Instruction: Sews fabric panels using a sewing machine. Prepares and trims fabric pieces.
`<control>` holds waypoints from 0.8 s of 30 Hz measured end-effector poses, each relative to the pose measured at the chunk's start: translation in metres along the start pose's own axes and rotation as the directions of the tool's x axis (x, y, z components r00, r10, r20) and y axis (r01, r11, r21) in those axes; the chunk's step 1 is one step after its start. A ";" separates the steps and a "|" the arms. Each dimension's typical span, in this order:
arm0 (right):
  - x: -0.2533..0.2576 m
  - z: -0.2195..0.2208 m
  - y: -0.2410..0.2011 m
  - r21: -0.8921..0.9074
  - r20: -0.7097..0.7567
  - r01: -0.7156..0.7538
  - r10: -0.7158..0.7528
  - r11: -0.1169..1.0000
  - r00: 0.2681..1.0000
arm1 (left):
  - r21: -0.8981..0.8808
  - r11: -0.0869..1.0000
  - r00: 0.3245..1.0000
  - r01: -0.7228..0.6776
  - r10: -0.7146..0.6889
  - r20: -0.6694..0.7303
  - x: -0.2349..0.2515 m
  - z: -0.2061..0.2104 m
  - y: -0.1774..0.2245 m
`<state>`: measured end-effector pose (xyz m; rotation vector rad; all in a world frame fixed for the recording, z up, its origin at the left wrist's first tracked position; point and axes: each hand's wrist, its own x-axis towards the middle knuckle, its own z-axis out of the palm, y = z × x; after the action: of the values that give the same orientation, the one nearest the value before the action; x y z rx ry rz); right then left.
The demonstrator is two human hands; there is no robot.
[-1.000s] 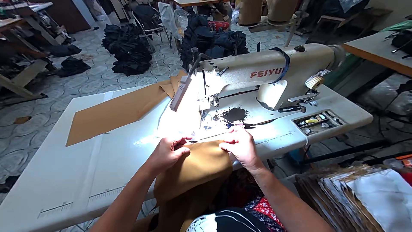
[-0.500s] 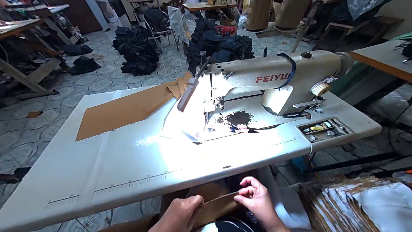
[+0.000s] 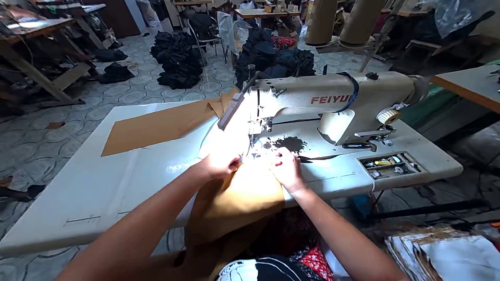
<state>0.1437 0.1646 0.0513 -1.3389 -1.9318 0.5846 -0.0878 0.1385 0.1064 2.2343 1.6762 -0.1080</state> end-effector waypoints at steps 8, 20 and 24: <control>-0.005 -0.003 -0.002 0.028 -0.002 0.046 -0.046 0.999 0.999 | 0.059 0.998 0.752 -0.023 0.056 -0.657 -0.013 0.085 0.081; 0.016 0.010 -0.006 -0.273 0.374 0.306 -0.192 0.912 0.907 | -0.034 0.975 0.846 -0.221 0.174 -0.504 0.012 0.089 0.019; 0.035 0.008 -0.032 -0.359 0.478 0.195 0.000 0.913 0.878 | -0.032 0.970 0.851 -0.239 0.194 -0.489 0.021 0.078 0.004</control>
<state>0.1105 0.1864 0.0786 -1.4182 -2.6167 0.5138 -0.0665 0.1321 0.0284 2.4980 1.5856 0.6237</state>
